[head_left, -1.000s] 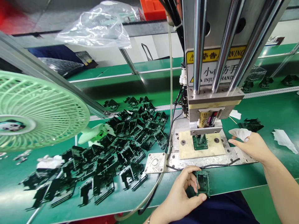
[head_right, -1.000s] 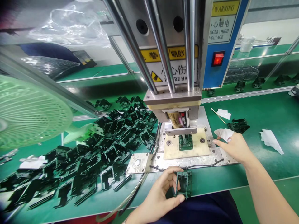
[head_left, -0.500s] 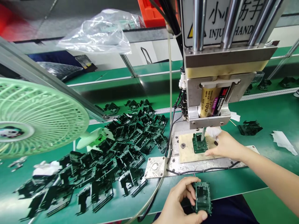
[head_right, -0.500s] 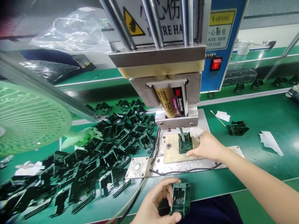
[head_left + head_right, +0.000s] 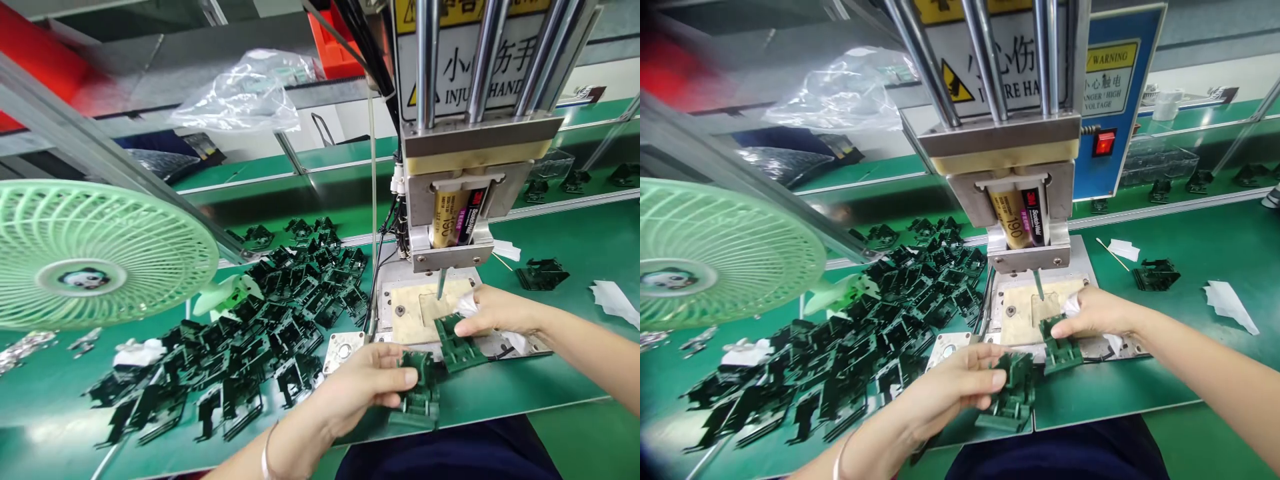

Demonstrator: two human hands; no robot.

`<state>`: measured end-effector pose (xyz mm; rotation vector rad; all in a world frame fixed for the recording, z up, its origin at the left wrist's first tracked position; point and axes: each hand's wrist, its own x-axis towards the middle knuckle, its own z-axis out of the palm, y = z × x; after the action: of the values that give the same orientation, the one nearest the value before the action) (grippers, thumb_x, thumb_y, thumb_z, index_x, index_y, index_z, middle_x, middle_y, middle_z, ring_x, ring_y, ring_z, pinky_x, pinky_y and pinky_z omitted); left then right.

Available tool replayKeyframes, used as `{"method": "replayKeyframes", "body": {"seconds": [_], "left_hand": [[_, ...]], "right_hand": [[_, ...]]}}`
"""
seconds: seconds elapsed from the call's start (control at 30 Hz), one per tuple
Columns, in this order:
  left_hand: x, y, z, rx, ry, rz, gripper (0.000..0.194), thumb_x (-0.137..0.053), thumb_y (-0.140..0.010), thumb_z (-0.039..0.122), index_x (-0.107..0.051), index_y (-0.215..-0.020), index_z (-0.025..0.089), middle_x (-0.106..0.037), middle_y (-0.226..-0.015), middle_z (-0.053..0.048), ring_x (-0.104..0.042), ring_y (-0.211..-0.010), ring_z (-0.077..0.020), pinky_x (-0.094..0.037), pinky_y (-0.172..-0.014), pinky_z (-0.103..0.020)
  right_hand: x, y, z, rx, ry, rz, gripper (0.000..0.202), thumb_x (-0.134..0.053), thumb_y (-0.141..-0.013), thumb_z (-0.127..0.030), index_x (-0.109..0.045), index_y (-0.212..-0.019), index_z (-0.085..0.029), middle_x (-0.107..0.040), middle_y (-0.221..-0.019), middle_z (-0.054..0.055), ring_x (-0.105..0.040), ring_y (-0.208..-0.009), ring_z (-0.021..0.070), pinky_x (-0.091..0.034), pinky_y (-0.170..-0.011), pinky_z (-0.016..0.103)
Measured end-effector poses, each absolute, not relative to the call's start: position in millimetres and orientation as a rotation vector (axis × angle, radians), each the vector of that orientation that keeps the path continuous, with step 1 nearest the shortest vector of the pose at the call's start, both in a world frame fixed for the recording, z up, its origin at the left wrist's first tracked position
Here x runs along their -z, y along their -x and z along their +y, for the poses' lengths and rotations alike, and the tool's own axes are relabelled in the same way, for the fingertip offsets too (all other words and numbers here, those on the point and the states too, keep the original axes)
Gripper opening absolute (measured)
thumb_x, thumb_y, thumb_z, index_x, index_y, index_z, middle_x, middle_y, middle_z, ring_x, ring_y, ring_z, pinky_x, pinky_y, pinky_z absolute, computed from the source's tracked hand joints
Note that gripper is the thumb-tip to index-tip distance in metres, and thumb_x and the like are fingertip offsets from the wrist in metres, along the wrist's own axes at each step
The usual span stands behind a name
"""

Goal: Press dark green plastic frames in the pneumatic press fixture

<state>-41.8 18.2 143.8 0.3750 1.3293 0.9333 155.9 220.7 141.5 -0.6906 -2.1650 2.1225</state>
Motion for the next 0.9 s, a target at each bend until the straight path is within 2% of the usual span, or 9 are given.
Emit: {"method": "replayKeyframes", "body": {"seconds": [0.13, 0.27, 0.37, 0.5, 0.6, 0.73, 0.77, 0.83, 0.9], "left_hand": [[-153, 37, 64, -0.945, -0.504, 1.315, 0.056, -0.098, -0.051, 0.037, -0.071, -0.092, 0.011, -0.067, -0.085, -0.003, -0.060, -0.067, -0.0080, -0.049, -0.060, -0.020], [-145, 33, 93, -1.058, -0.658, 1.370, 0.059, -0.098, -0.052, 0.024, -0.065, -0.099, 0.013, -0.067, -0.093, -0.003, -0.062, -0.075, -0.0108, -0.053, -0.073, -0.027], [-131, 31, 102, -1.108, -0.820, 1.438, 0.062, -0.094, -0.059, 0.016, -0.060, -0.111, 0.013, -0.063, -0.088, -0.001, -0.059, -0.077, -0.0115, -0.052, -0.081, -0.032], [-113, 30, 108, -1.116, -1.028, 1.555, 0.067, -0.089, -0.066, 0.016, -0.049, -0.121, 0.014, -0.060, -0.089, -0.002, -0.060, -0.087, -0.0171, -0.052, -0.088, -0.038], [-110, 30, 110, -1.066, -1.135, 1.630, 0.069, -0.087, -0.070, 0.023, -0.047, -0.125, 0.014, -0.062, -0.097, -0.007, -0.062, -0.092, -0.0218, -0.053, -0.092, -0.045], [-121, 35, 84, -0.986, -1.339, 1.810, 0.107, -0.095, -0.059, 0.032, -0.036, -0.147, 0.015, -0.053, -0.138, -0.023, -0.056, -0.122, -0.0372, -0.046, -0.107, -0.059], [-123, 37, 69, -0.945, -1.500, 1.915, 0.106, -0.094, -0.063, 0.035, -0.034, -0.149, 0.017, -0.049, -0.146, -0.023, -0.052, -0.130, -0.0398, -0.043, -0.110, -0.061], [-124, 43, 34, -0.807, -1.919, 2.161, 0.084, -0.081, -0.080, 0.041, -0.039, -0.149, 0.017, -0.049, -0.150, -0.022, -0.048, -0.136, -0.0408, -0.043, -0.112, -0.061], [-119, 48, -4, -0.637, -2.228, 2.372, 0.067, -0.066, -0.093, 0.043, -0.041, -0.148, 0.013, -0.055, -0.147, -0.023, -0.052, -0.135, -0.0406, -0.048, -0.109, -0.060]], "right_hand": [[-141, -198, 210, -2.077, 0.946, -2.231, 0.041, -0.082, -0.070, -0.058, -0.069, -0.075, -0.020, -0.067, -0.076, 0.001, -0.064, -0.078, 0.0262, -0.054, -0.071, 0.033], [-127, -255, 199, -1.400, 1.265, -2.379, 0.051, -0.074, -0.071, -0.068, -0.052, -0.063, -0.023, -0.056, -0.063, 0.000, -0.054, -0.058, 0.0225, -0.043, -0.048, 0.031], [-118, -287, 188, -1.072, 1.419, -2.353, 0.048, -0.070, -0.069, -0.071, -0.055, -0.065, -0.026, -0.056, -0.059, 0.002, -0.055, -0.054, 0.0261, -0.044, -0.044, 0.035], [-119, -298, 175, -0.895, 1.387, -2.294, 0.046, -0.064, -0.071, -0.070, -0.069, -0.088, -0.028, -0.067, -0.070, 0.004, -0.065, -0.062, 0.0327, -0.056, -0.050, 0.041], [-122, -292, 170, -0.811, 1.287, -2.337, 0.047, -0.065, -0.078, -0.066, -0.070, -0.101, -0.025, -0.073, -0.084, 0.004, -0.070, -0.071, 0.0322, -0.063, -0.060, 0.040], [-111, -292, 169, -0.621, 1.074, -2.434, 0.051, -0.061, -0.089, -0.058, -0.061, -0.129, -0.027, -0.071, -0.117, 0.004, -0.070, -0.104, 0.0352, -0.064, -0.079, 0.042], [-106, -296, 169, -0.544, 1.022, -2.465, 0.055, -0.060, -0.090, -0.058, -0.056, -0.135, -0.027, -0.068, -0.126, 0.005, -0.066, -0.112, 0.0364, -0.063, -0.082, 0.044], [-92, -307, 166, -0.406, 0.964, -2.530, 0.063, -0.058, -0.092, -0.058, -0.047, -0.145, -0.026, -0.062, -0.136, 0.007, -0.063, -0.118, 0.0384, -0.064, -0.081, 0.046], [-78, -317, 161, -0.330, 0.982, -2.539, 0.069, -0.058, -0.092, -0.059, -0.043, -0.150, -0.024, -0.064, -0.133, 0.010, -0.068, -0.107, 0.0387, -0.065, -0.072, 0.044]]}}
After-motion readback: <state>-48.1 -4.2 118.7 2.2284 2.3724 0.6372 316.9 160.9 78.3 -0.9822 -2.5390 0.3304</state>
